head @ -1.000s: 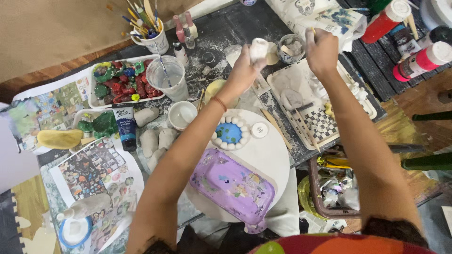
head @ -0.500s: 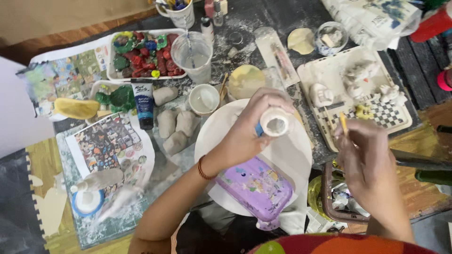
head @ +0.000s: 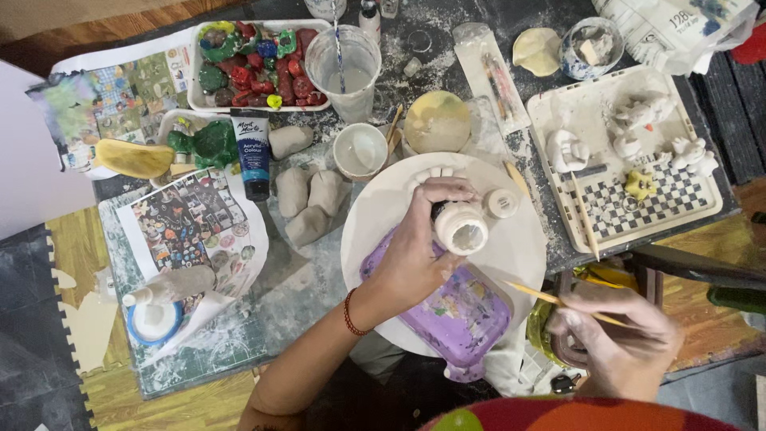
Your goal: The person paints a purple ceramic container with light blue acrylic paint using a brush. They dip the brush into a small jar of paint and apply it to the surface of the container, which is placed on a rotating stand.
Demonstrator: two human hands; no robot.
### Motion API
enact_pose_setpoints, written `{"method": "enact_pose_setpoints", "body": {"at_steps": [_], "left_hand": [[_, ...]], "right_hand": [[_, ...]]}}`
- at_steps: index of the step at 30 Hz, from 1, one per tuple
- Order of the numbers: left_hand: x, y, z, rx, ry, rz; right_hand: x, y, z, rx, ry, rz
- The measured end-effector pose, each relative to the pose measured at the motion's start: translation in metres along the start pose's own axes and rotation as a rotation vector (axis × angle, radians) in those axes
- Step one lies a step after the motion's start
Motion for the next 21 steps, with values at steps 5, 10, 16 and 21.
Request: {"method": "enact_pose_setpoints", "body": {"at_steps": [5, 10, 16, 21], "left_hand": [[0.003, -0.005, -0.01, -0.044, -0.054, -0.002], [0.003, -0.013, -0.015, -0.027, -0.047, 0.006], [0.001, -0.024, -0.018, -0.006, -0.063, 0.045], [-0.003, -0.029, -0.018, -0.013, -0.096, 0.029]], "right_hand": [[0.007, 0.006, -0.008, 0.007, 0.207, 0.199], [0.038, -0.017, 0.002, 0.282, 0.502, 0.018], [0.026, -0.047, -0.002, 0.173, 0.59, -0.519], [0.019, -0.061, -0.001, 0.026, 0.718, -0.829]]}}
Point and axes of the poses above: each hand's wrist, its own z-axis towards the middle knuckle, its own y-axis out of the back of the hand, x = y × z, the point moved 6 cm from there along z, towards the middle knuckle, and after that the axes turned 7 degrees about x, right-handed, at the moved point
